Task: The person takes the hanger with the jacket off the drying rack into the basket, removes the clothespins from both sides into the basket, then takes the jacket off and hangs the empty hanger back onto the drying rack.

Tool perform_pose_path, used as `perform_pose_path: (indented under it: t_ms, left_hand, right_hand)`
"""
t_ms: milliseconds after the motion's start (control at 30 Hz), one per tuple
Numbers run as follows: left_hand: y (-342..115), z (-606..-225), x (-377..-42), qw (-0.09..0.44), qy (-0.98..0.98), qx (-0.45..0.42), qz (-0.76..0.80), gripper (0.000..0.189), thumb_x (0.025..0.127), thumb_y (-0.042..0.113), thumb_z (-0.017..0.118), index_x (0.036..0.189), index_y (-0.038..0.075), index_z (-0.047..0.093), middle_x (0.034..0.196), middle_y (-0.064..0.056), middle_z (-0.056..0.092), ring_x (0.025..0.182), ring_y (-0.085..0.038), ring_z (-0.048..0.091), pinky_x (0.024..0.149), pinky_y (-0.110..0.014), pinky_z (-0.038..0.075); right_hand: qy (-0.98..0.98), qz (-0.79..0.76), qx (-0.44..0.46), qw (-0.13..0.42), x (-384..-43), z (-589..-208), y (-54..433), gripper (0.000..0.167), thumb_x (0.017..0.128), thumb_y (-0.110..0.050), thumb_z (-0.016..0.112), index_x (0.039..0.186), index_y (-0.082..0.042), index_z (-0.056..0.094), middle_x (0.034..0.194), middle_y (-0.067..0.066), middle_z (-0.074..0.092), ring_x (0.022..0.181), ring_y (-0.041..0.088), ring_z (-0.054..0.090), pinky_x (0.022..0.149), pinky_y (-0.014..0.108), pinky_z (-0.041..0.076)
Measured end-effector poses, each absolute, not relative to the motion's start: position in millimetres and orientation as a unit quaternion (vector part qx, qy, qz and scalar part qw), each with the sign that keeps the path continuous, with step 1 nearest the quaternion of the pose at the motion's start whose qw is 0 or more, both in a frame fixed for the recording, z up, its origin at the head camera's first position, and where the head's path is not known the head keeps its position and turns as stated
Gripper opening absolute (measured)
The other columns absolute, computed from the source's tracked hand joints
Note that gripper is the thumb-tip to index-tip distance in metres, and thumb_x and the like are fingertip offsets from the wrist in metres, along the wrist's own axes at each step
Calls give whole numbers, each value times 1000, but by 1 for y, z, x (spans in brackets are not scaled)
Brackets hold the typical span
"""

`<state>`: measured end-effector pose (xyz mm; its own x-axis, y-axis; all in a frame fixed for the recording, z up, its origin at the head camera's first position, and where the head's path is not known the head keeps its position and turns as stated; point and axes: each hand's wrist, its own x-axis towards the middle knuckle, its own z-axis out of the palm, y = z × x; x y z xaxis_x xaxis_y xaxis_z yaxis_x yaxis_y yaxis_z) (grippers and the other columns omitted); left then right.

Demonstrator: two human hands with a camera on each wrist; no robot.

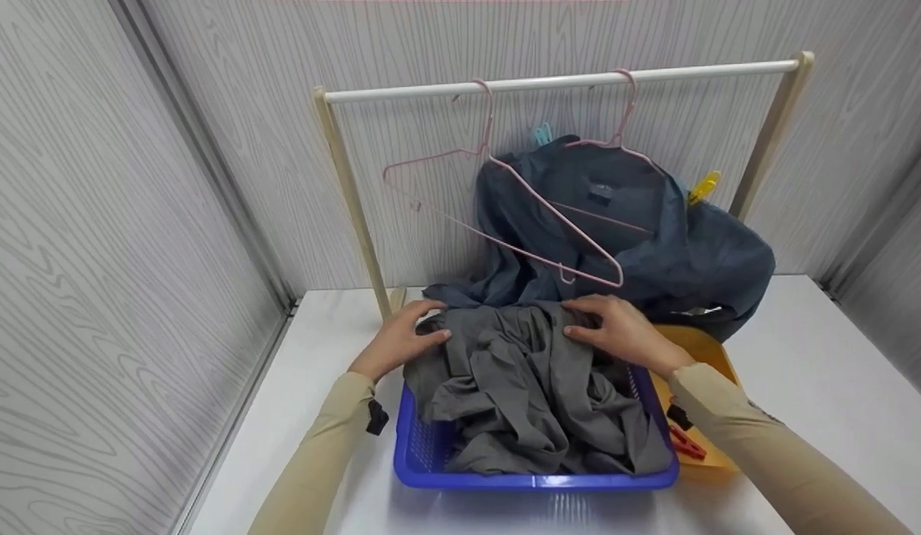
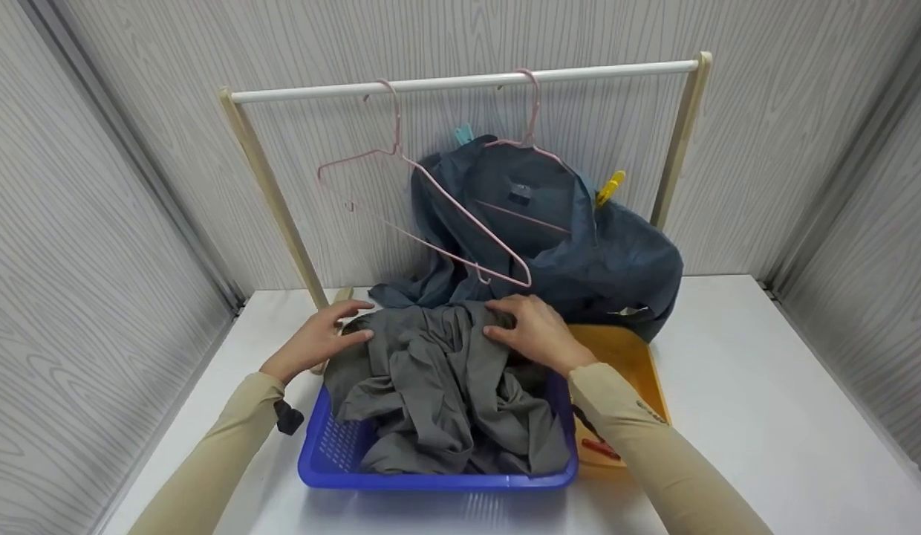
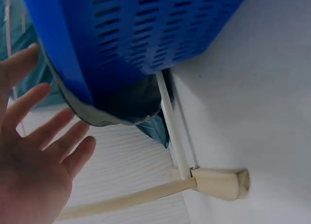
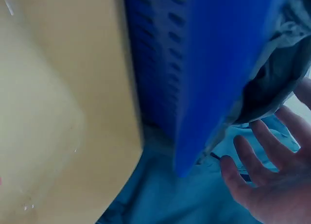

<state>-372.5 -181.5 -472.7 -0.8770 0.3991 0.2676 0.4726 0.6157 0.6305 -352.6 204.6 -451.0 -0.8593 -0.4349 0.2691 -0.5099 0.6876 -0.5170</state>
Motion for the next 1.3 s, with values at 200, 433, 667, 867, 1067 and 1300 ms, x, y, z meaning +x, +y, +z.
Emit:
perform_pose_path:
  t_ms: [200, 433, 667, 867, 1067, 1300]
  left_hand:
    - [-172, -473, -385, 0, -920, -251, -302, 54, 91, 36, 71, 139, 15, 55, 139, -8, 55, 128, -28, 49, 105, -44, 37]
    - [-166, -483, -395, 19, -911, -290, -294, 43, 93, 15, 68, 136, 11, 59, 134, -11, 59, 125, -29, 53, 104, -42, 38]
    - [-169, -494, -400, 40, -888, -276, -365, 31, 87, -2, 66, 115, 9, 73, 113, -6, 70, 106, -21, 63, 94, -39, 47]
    - [-170, -501, -398, 64, -859, -229, -452, 35, 84, -8, 63, 107, 14, 78, 105, 1, 73, 97, -14, 65, 87, -35, 50]
    - [-168, -507, -392, 98, -858, -216, -455, 35, 83, -8, 61, 101, 16, 79, 99, 5, 73, 92, -12, 66, 83, -33, 51]
    - [-167, -507, -391, 131, -866, -208, -436, 34, 80, -9, 62, 100, 13, 79, 96, 2, 73, 90, -14, 66, 81, -35, 52]
  right_hand:
    - [-920, 280, 271, 37, -367, -458, 205, 54, 91, -34, 72, 140, -17, 57, 133, 5, 60, 121, 25, 55, 98, 48, 44]
    - [-917, 262, 290, 73, -377, -473, 208, 43, 89, -19, 75, 131, -18, 65, 114, 3, 67, 102, 23, 62, 87, 45, 50]
    - [-911, 261, 287, 137, -379, -482, 209, 26, 85, -6, 76, 107, -19, 77, 100, -3, 69, 92, 18, 65, 80, 42, 53]
    - [-910, 263, 274, 165, -380, -479, 208, 22, 84, -1, 75, 99, -17, 78, 96, -2, 70, 86, 18, 67, 76, 41, 54]
    - [-911, 281, 254, 163, -372, -476, 209, 21, 85, -2, 73, 96, -19, 78, 93, -5, 70, 81, 15, 64, 74, 40, 53]
    - [-890, 328, 276, 155, -349, -462, 204, 23, 88, -6, 73, 101, -25, 76, 101, -9, 69, 89, 12, 63, 77, 38, 52]
